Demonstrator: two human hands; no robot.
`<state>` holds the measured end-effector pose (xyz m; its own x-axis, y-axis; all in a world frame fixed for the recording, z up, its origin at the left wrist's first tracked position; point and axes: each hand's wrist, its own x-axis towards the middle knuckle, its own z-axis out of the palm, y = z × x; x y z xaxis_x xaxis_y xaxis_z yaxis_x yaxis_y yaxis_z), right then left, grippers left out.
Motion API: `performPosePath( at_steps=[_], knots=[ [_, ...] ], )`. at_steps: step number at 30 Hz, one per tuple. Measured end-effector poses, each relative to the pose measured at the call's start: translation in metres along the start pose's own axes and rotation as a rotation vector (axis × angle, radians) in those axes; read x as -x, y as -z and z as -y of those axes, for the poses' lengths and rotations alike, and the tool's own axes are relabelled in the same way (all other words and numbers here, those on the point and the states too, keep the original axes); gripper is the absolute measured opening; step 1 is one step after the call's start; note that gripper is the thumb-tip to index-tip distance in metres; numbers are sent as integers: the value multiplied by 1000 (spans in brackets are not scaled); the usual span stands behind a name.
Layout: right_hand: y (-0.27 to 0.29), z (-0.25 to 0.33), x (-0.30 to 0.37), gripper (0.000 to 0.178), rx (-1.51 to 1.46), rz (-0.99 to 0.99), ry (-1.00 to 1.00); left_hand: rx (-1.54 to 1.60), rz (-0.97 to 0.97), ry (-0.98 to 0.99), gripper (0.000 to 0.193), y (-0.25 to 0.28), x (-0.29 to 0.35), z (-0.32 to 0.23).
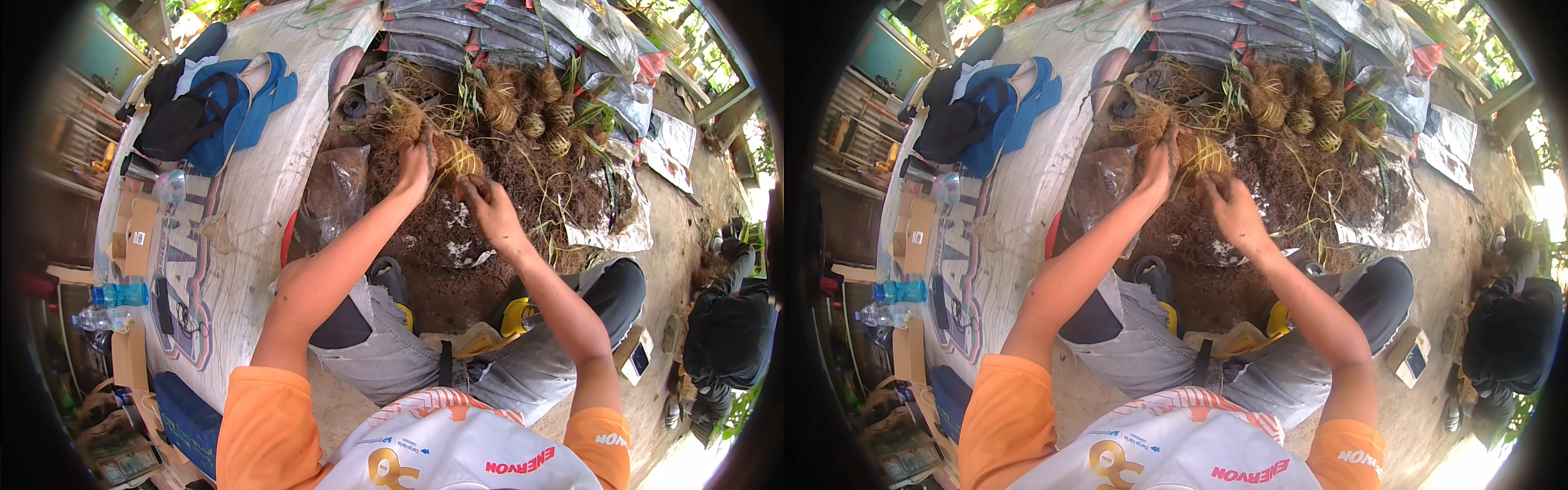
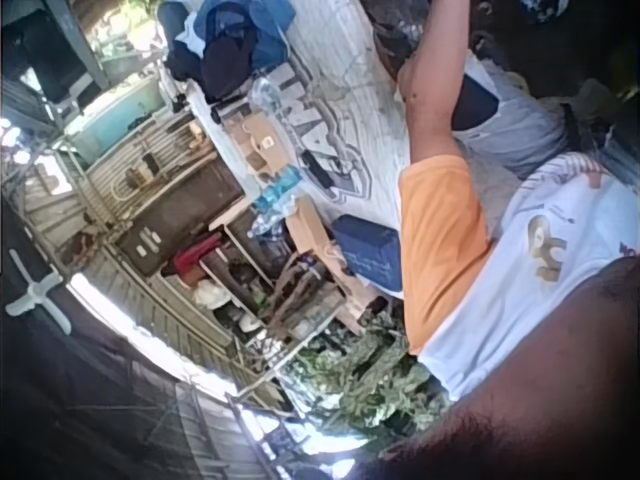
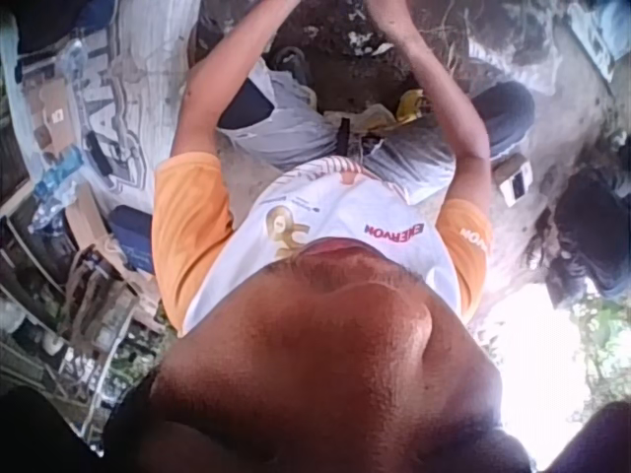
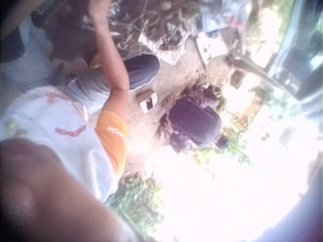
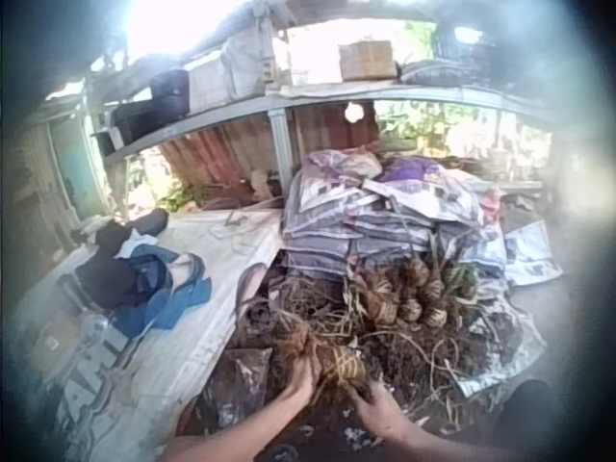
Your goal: The person sits on the ground and uses both hands to gather fibrous plant material, then wraps it around the root ball of a small plant. They continue to add more material and compress it into a neat bundle.
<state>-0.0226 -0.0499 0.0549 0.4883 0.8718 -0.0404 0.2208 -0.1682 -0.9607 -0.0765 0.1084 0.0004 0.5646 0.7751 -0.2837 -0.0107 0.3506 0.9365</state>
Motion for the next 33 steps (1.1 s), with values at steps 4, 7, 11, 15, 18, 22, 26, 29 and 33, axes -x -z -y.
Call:
performPosePath(
  at_steps=[4,7,11,15,18,22,26,29,33],
  knots=[
    [-16,-3,8,29,-133,101,-102,152,-82,3,36,6,-3,-2],
    [-24,-16,9,30,-215,180,-157,303,-93,55,36,10,-4,-8],
    [-23,-41,0,30,-496,248,-350,445,-20,147,33,7,6,-25],
    [-7,-65,-17,28,-584,114,-517,341,111,88,30,3,19,-39],
    [9,-85,-30,32,-684,-34,-502,260,256,59,32,-1,28,-49],
    [25,-59,-32,29,-603,-95,-470,-42,399,-62,50,4,25,-47],
    [40,-38,-32,23,-566,-42,-445,-179,442,-143,60,11,16,-37],
    [46,-28,-28,21,-643,-41,-443,-228,382,-160,67,16,6,-30],
    [40,-21,-22,26,-681,-25,-375,-262,323,-220,75,13,8,-35]
  ],
)
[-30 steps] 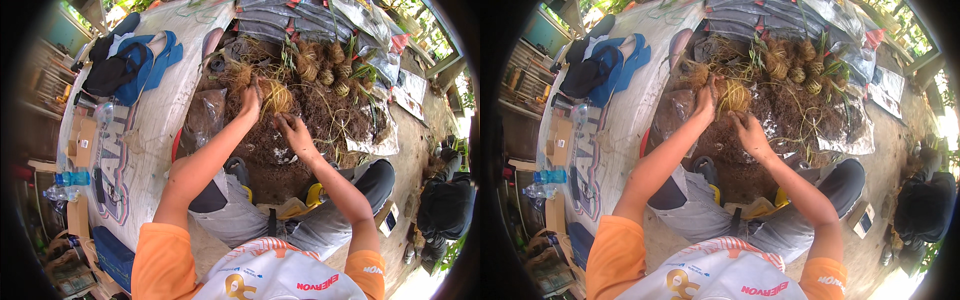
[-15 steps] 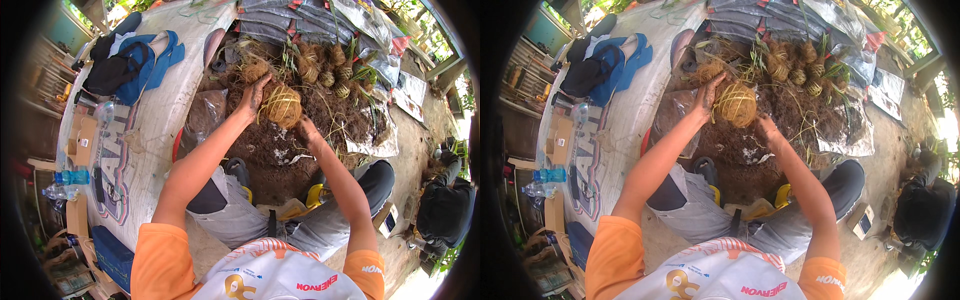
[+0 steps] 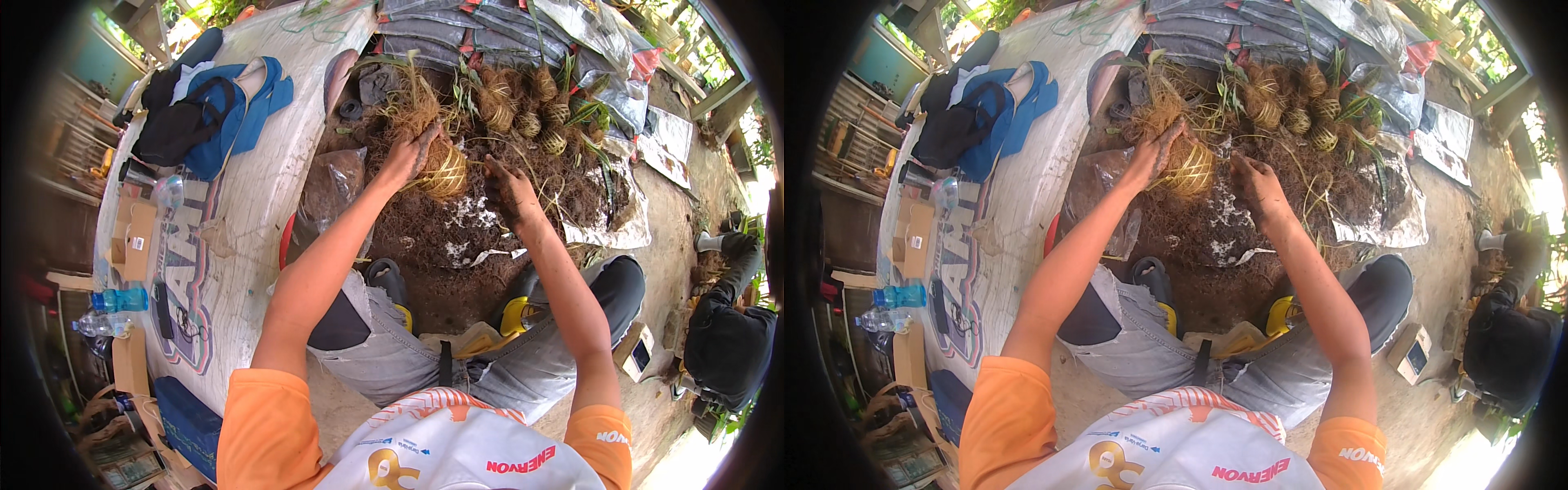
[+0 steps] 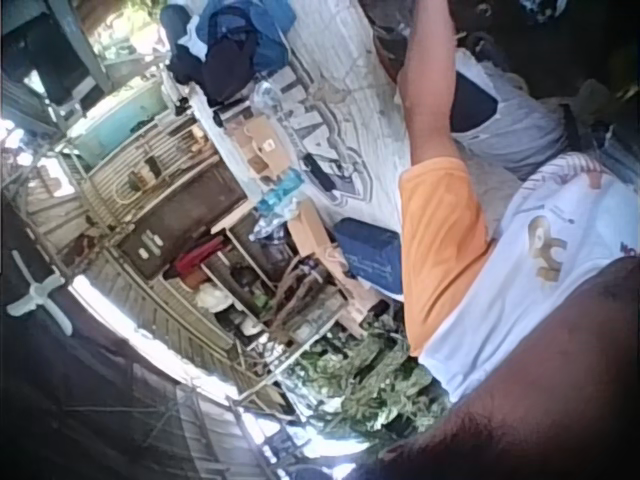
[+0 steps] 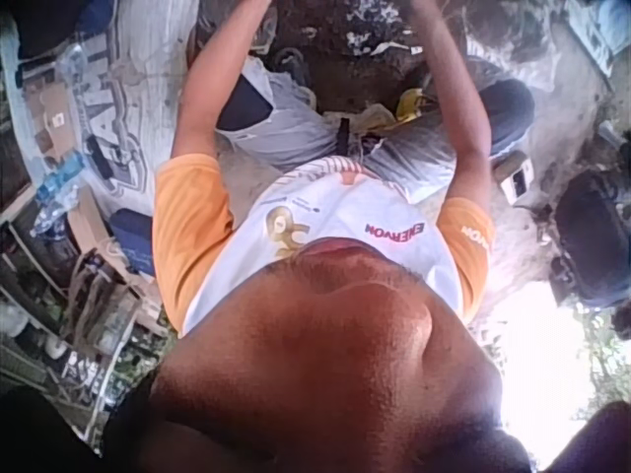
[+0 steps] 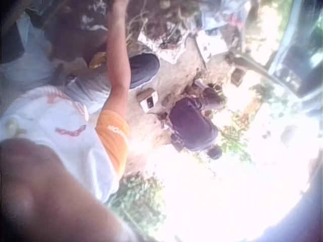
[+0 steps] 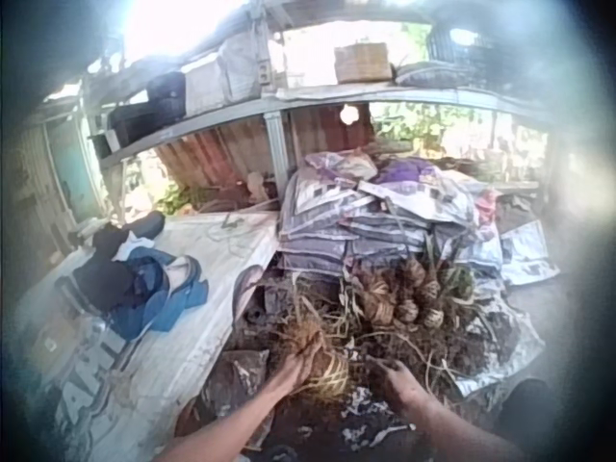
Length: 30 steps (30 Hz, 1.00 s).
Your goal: The person sits on the ground and uses both hands to gather fibrous plant material, then wraps it around the root ball of a small plant. They continue to add more material and compress it into a neat bundle.
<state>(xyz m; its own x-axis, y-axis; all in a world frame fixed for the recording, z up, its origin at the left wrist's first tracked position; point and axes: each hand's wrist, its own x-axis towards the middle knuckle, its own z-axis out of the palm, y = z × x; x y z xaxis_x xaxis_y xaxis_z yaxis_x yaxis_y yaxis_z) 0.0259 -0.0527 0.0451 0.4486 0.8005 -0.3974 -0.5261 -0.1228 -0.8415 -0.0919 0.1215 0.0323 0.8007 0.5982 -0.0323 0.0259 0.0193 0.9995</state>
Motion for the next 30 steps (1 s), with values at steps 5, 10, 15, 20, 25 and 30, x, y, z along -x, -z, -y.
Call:
performPosePath(
  at_steps=[5,10,15,20,25,30],
  knots=[
    [-12,7,10,24,13,-17,5,-151,-69,-116,49,-7,5,-5],
    [-29,-10,17,22,107,13,65,-288,-65,-11,40,-21,8,1],
    [-56,-16,33,17,-89,62,-26,291,-29,-19,39,-40,14,13],
    [-50,-18,29,20,-348,203,-245,343,18,171,57,-36,14,13],
    [-53,-32,27,27,-376,193,-279,291,5,359,52,-37,24,-15],
    [-49,-58,16,35,-254,174,-196,525,-184,330,41,-46,19,-26]
  ],
)
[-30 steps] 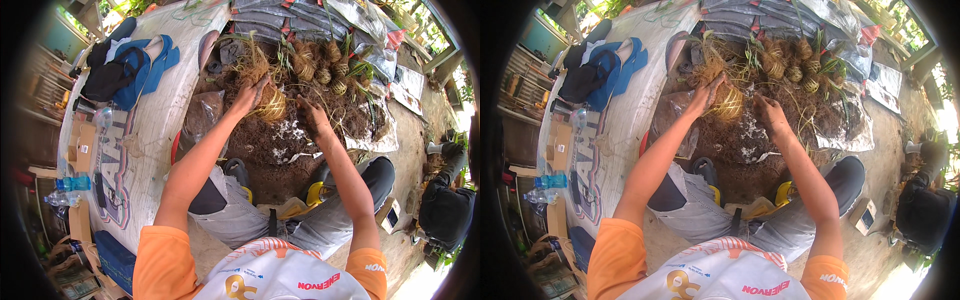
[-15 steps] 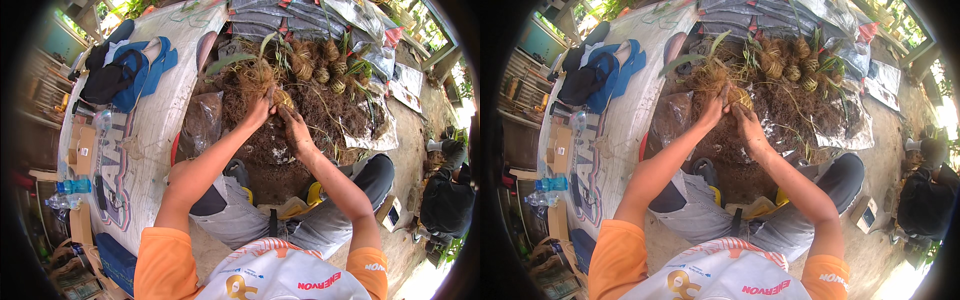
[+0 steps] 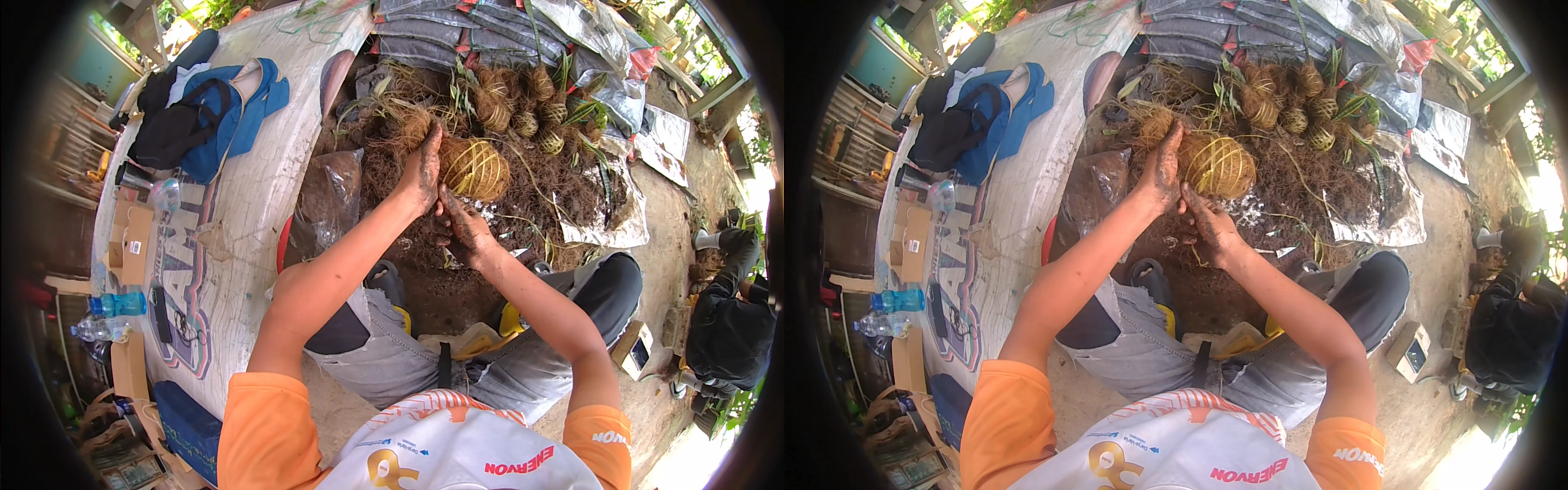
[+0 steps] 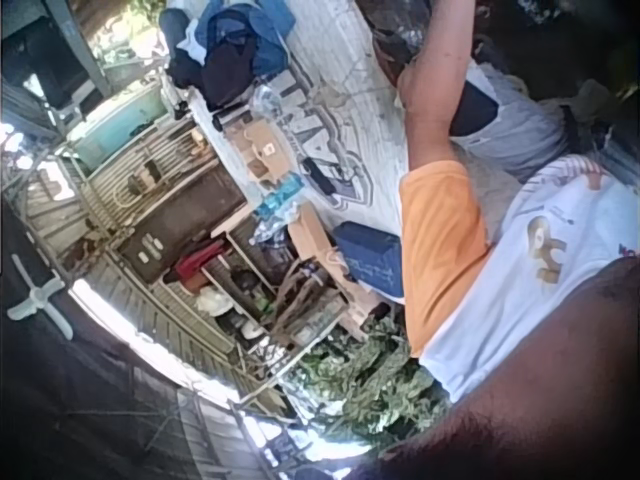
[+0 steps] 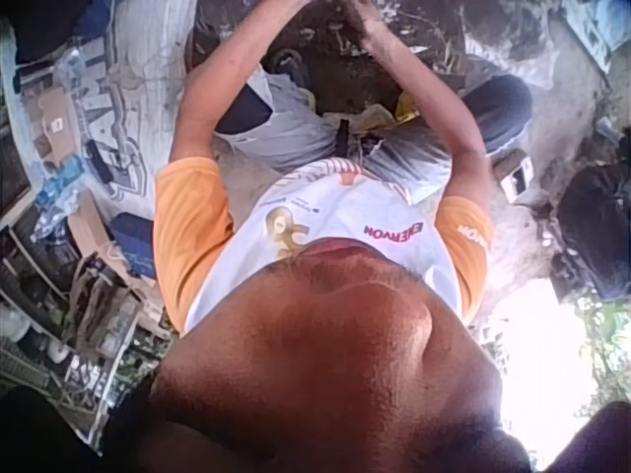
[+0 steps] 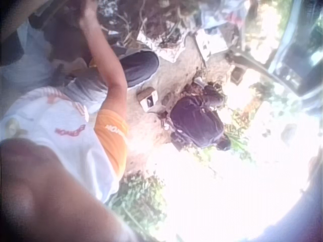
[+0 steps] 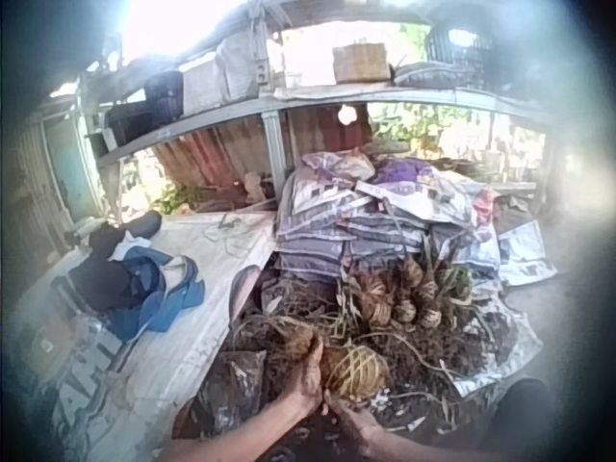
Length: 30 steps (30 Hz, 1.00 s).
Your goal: The person sits on the ground and uses both hands to gather fibrous plant material, then wraps it around the root ball of a small plant. They continue to add more material and compress it into a neat bundle.
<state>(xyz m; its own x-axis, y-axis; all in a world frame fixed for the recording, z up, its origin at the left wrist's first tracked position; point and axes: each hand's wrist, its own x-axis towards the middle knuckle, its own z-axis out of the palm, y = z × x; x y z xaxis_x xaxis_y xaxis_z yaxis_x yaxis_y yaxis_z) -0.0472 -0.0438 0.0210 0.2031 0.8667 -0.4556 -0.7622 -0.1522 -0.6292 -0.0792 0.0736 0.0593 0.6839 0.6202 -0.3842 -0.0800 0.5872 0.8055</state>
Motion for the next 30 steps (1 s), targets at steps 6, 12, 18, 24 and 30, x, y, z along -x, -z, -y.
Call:
performPosePath(
  at_steps=[6,12,18,24,30],
  knots=[
    [34,3,-13,21,-28,-235,114,-35,116,-179,35,11,1,-13],
    [42,43,-17,27,150,-275,157,-286,-27,-223,53,47,-33,-11],
    [13,53,5,27,214,-225,295,-334,-67,-370,60,42,-31,-4],
    [-16,26,16,25,364,-125,442,-332,-255,-518,65,31,-40,19],
    [-12,14,16,22,117,78,113,-139,-17,-63,57,23,0,2]
  ],
)
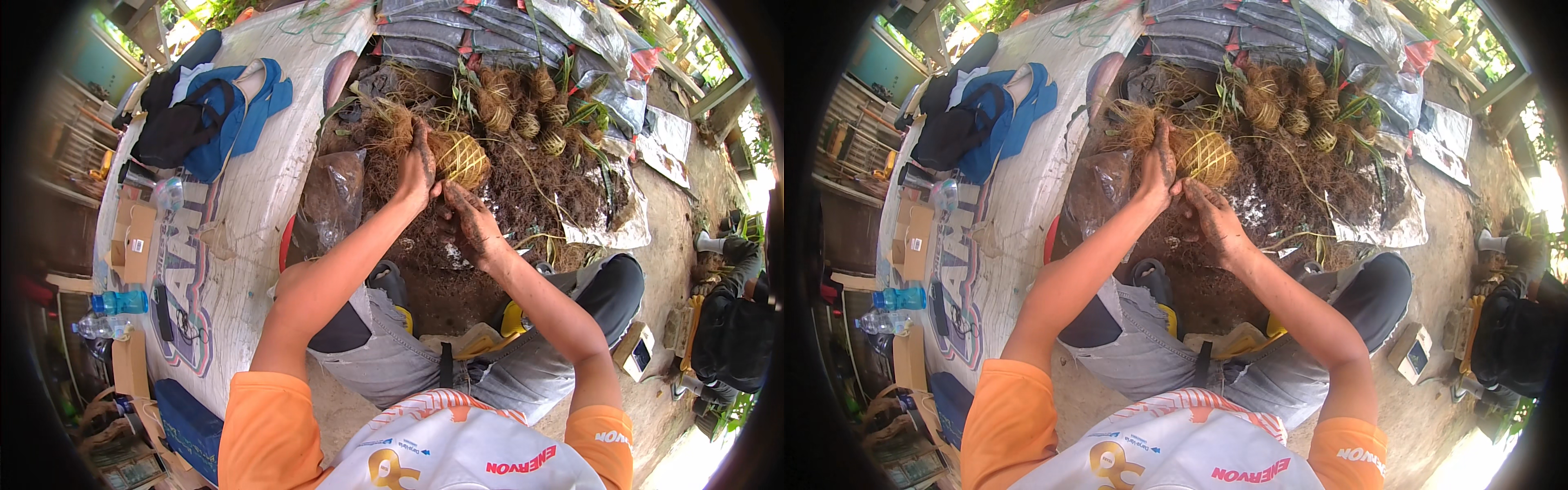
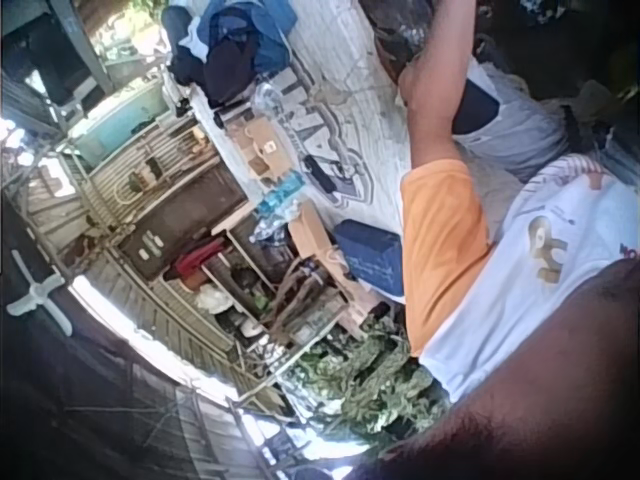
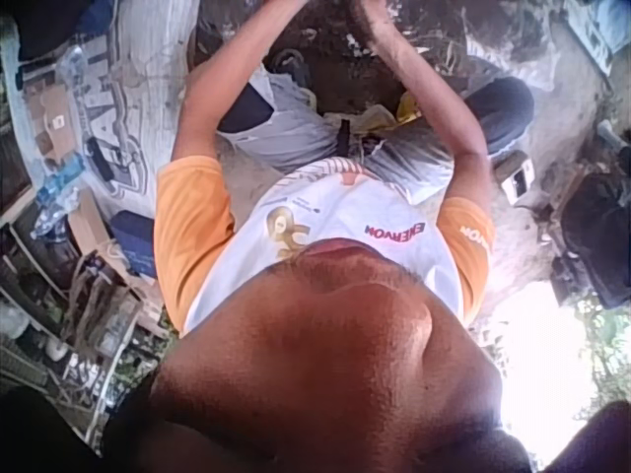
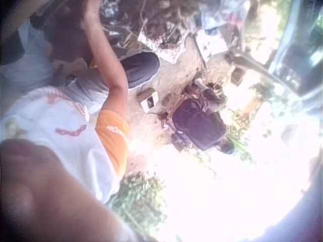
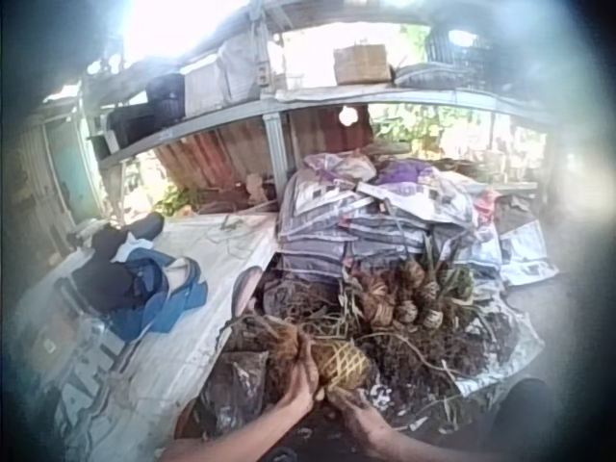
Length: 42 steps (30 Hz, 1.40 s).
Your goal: The person sits on the ground and uses both hands to gather fibrous plant material, then wraps it around the root ball of a small plant. They continue to add more material and compress it into a neat bundle.
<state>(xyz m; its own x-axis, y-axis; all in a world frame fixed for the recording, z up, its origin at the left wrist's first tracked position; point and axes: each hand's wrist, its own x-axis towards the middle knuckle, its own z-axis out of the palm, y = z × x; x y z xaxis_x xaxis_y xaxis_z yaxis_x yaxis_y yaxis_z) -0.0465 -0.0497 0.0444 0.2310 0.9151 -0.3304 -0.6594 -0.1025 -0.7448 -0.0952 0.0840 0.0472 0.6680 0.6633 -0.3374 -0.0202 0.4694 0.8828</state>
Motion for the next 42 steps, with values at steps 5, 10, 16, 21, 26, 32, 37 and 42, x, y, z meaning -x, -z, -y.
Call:
performPosePath(
  at_steps=[5,10,16,21,26,32,37,42],
  knots=[
    [4,-1,-4,24,-61,-22,-109,106,60,-54,46,-4,6,-10],
    [30,-7,-19,24,162,-25,-143,323,53,-103,35,-9,1,-10],
    [44,22,-16,39,137,-267,-96,28,265,-141,37,1,-1,-18],
    [60,56,-26,26,306,-349,9,-194,347,-153,60,12,-8,-13],
    [46,77,-11,33,498,-335,117,-215,330,-158,62,14,-13,-10],
    [35,87,2,35,571,-300,156,-315,336,-121,63,15,-16,-11],
    [34,85,2,35,518,-305,189,-308,365,-161,56,18,-23,1],
    [31,83,3,35,505,-310,185,-359,424,14,49,15,-19,0]
  ],
)
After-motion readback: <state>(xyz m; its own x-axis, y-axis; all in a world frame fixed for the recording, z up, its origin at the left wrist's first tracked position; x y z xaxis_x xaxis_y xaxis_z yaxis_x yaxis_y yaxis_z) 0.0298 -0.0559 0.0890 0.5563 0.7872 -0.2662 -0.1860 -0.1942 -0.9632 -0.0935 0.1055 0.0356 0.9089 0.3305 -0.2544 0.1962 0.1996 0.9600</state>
